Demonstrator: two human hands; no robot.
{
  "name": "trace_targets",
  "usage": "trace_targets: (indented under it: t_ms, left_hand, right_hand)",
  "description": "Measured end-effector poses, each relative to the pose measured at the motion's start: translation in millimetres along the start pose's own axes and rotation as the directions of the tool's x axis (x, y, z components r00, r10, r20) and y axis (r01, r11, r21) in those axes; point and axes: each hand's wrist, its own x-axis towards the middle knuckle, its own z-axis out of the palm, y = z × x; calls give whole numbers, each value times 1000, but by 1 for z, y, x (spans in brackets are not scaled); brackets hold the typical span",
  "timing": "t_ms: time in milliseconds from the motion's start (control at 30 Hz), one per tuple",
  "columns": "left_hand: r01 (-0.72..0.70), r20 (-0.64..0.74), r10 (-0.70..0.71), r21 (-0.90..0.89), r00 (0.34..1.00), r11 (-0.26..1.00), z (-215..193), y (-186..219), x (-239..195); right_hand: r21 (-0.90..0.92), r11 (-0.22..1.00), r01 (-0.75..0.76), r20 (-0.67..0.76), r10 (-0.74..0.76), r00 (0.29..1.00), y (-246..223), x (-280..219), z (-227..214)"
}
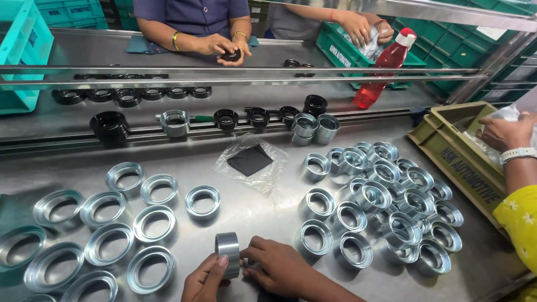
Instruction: Inspecting and cleaning metal ring components using a scouring pad and a small tool, then placing them into a blue storage crate.
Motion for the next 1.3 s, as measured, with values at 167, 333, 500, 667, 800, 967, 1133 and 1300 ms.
trace_targets:
  t_ms: [167, 333, 500, 667, 800, 967, 1133, 1300]
  left_hand:
    - [-5, 34, 6, -25, 999, 1000, -1, -3, 1]
    - [15, 53, -12, -54, 999, 998, 1, 4, -5]
    - [-30, 36, 32, -52, 999, 998, 2, 11, -9]
    - [-2, 19, 3, -48, 1000, 999, -1, -1, 0]
    - [-15, 27, 16, -29, 999, 999, 5, 14, -9]
    - [-158, 74, 162, -50, 984, 986, 11, 26, -21]
    - [-225, 40, 225, -2, 974, 974, 16, 46, -34]
    - [-178, 34, 181, -68, 983, 982, 17, 56, -44]
  right_hand:
    - [-28, 1000, 0, 1, 0, 1000, 4, 0, 1]
    - [-24, 999, -40, 28, 41, 999, -3, 1, -2]
    - [-37, 999, -29, 37, 31, 999, -4, 2, -2]
    - [-33, 999, -41, 42, 43, 998, -4, 3, -2]
    - [-24, 998, -59, 48, 60, 997, -3, 2, 0]
    - [-60, 997, -42, 25, 44, 999, -4, 2, 0]
    - [-57, 998, 19, -9, -19, 1000, -4, 4, 2]
    - [-98, 995, -25, -3, 25, 1000, -4, 5, 3]
